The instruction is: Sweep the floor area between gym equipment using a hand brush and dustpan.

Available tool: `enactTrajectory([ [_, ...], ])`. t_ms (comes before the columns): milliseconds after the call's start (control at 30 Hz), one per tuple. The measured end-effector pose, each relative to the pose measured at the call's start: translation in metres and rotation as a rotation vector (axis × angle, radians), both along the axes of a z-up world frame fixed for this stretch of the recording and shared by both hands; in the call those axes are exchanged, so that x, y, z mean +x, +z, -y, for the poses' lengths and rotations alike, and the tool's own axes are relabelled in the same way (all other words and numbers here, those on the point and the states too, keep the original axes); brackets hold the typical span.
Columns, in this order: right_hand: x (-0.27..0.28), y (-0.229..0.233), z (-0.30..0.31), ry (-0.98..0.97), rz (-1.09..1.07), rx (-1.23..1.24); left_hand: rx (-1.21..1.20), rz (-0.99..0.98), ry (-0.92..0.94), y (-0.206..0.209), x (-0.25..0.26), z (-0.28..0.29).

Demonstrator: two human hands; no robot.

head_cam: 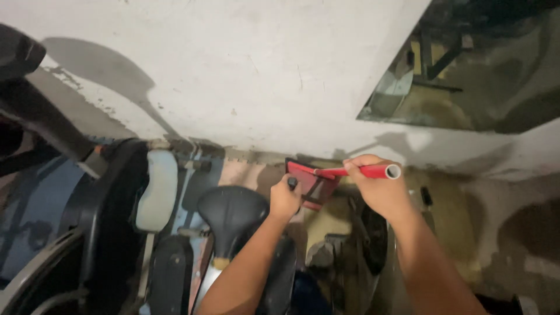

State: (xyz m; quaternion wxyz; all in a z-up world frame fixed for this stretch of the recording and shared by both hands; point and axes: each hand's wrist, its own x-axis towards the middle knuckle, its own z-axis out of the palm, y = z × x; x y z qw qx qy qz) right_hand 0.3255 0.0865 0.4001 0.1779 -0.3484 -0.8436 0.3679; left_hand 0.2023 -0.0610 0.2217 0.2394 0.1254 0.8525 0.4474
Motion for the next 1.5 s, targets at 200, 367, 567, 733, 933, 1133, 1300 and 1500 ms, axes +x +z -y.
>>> enactTrajectory([
  [200,0.052,0.021,0.056,-0.042,-0.075,0.073,-0.016,0.022,-0.011,0.024,0.051,0.031],
  [367,0.086,0.020,0.082,-0.022,-0.120,0.059,-0.019,0.043,-0.021,0.044,0.090,0.045],
  [567,0.132,0.041,0.112,-0.024,-0.128,0.067,-0.008,0.021,-0.022,0.058,0.129,0.061],
  [733,0.174,0.054,0.123,0.011,-0.093,0.085,-0.034,-0.007,-0.022,0.069,0.170,0.074],
  [933,0.217,0.070,0.135,0.099,-0.127,0.106,-0.006,-0.062,0.001,0.086,0.222,0.092],
  [1133,0.249,0.088,0.144,0.150,-0.154,0.100,0.022,-0.055,0.044,0.104,0.263,0.115],
  [1300,0.257,0.106,0.159,0.139,-0.122,0.105,0.017,-0.052,0.012,0.111,0.269,0.132],
  [1500,0.263,0.110,0.189,0.046,-0.096,0.042,0.007,-0.003,-0.019,0.114,0.275,0.159],
])
